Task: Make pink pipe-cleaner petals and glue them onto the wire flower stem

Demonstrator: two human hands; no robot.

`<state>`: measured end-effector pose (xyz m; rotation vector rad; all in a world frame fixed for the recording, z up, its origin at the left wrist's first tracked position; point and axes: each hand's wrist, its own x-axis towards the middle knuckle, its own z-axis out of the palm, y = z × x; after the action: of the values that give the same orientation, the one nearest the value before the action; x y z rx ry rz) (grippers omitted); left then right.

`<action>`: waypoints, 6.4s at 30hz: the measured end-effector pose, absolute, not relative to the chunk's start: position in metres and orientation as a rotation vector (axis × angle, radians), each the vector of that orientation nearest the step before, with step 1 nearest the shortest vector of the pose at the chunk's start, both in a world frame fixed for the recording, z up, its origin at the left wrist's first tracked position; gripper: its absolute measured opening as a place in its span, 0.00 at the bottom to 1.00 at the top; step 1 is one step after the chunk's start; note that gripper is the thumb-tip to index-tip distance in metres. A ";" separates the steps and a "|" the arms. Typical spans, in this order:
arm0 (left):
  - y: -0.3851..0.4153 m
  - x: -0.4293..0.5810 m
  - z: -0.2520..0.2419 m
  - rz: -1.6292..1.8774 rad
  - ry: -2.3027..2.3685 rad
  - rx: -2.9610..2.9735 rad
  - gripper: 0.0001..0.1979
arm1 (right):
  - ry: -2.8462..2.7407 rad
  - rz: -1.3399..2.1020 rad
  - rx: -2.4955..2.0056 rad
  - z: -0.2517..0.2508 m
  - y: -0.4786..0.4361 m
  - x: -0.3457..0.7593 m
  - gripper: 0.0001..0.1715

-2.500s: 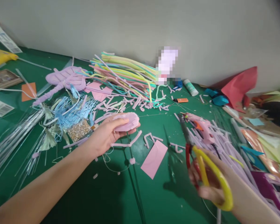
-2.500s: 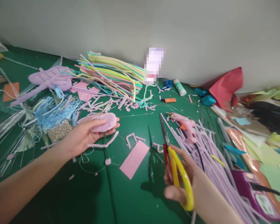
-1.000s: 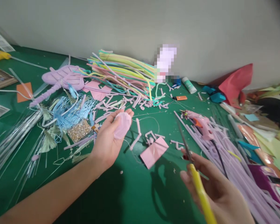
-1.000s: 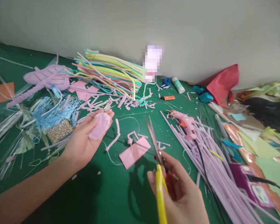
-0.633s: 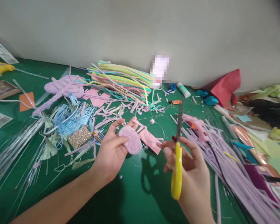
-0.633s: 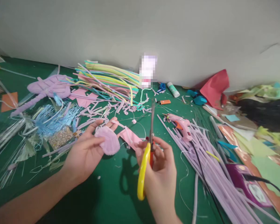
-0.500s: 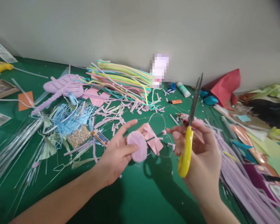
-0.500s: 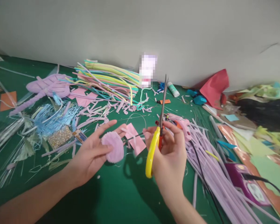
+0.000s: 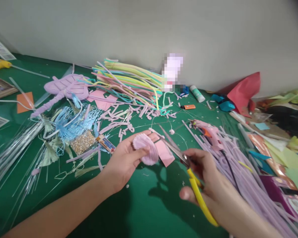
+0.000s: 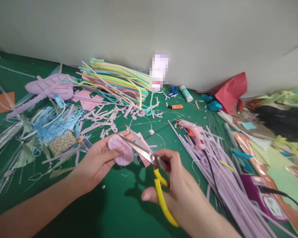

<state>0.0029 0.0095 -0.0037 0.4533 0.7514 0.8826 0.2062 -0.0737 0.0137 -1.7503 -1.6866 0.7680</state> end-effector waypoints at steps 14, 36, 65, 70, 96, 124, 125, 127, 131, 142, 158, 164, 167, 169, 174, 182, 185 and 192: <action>-0.001 0.003 -0.010 0.692 0.746 0.695 0.26 | -0.806 0.872 -1.404 0.006 -0.035 0.158 0.23; -0.009 0.013 -0.007 0.911 0.735 0.948 0.32 | -1.359 0.531 -2.054 -0.017 -0.120 0.147 0.19; 0.011 0.011 -0.010 0.924 0.719 0.642 0.14 | -1.917 0.130 -2.129 -0.030 -0.112 0.233 0.18; 0.005 0.013 -0.016 0.940 0.700 0.738 0.16 | -2.028 0.017 -1.937 0.008 -0.103 0.219 0.16; -0.007 0.016 0.000 0.796 0.497 0.553 0.22 | -1.754 0.137 -1.483 -0.001 -0.043 0.145 0.11; -0.006 0.014 -0.005 0.741 0.444 0.596 0.23 | -1.762 0.273 -1.410 0.005 -0.038 0.153 0.07; -0.006 0.014 -0.005 0.739 0.445 0.596 0.22 | -1.767 0.270 -1.415 0.005 -0.039 0.153 0.07; -0.006 0.014 -0.006 0.735 0.450 0.595 0.21 | -1.782 0.246 -1.426 0.004 -0.040 0.153 0.07; -0.005 0.014 -0.008 0.734 0.476 0.567 0.17 | -1.864 0.058 -1.432 0.000 -0.042 0.152 0.07; -0.002 0.017 -0.010 0.836 0.665 0.540 0.14 | -1.798 0.033 -1.421 -0.007 -0.039 0.158 0.08; -0.004 0.013 -0.010 0.713 0.723 0.784 0.21 | -1.731 0.261 -1.524 0.000 -0.038 0.154 0.09; -0.005 0.011 -0.012 0.689 0.729 0.842 0.22 | -1.683 0.384 -1.536 0.002 -0.036 0.155 0.10; -0.006 0.011 -0.014 0.694 0.729 0.810 0.22 | -1.677 0.388 -1.528 0.002 -0.037 0.157 0.09; -0.006 0.011 -0.014 0.697 0.728 0.797 0.22 | -1.659 0.408 -1.533 0.002 -0.037 0.159 0.10; -0.004 0.012 -0.013 0.713 0.727 0.777 0.20 | -1.659 0.388 -1.543 0.002 -0.037 0.163 0.12; -0.003 0.013 -0.012 0.750 0.759 0.673 0.20 | -1.798 0.038 -1.438 -0.004 -0.045 0.156 0.12; -0.003 0.013 -0.012 0.732 0.762 0.720 0.21 | -1.747 0.161 -1.481 -0.003 -0.044 0.155 0.10; -0.006 0.013 -0.014 0.710 0.731 0.650 0.18 | -1.720 0.356 -1.484 0.003 -0.038 0.164 0.08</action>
<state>0.0134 -0.0059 -0.0139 0.6500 0.7310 0.7096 0.1639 -0.0378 0.0026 -1.4841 -1.7203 0.3562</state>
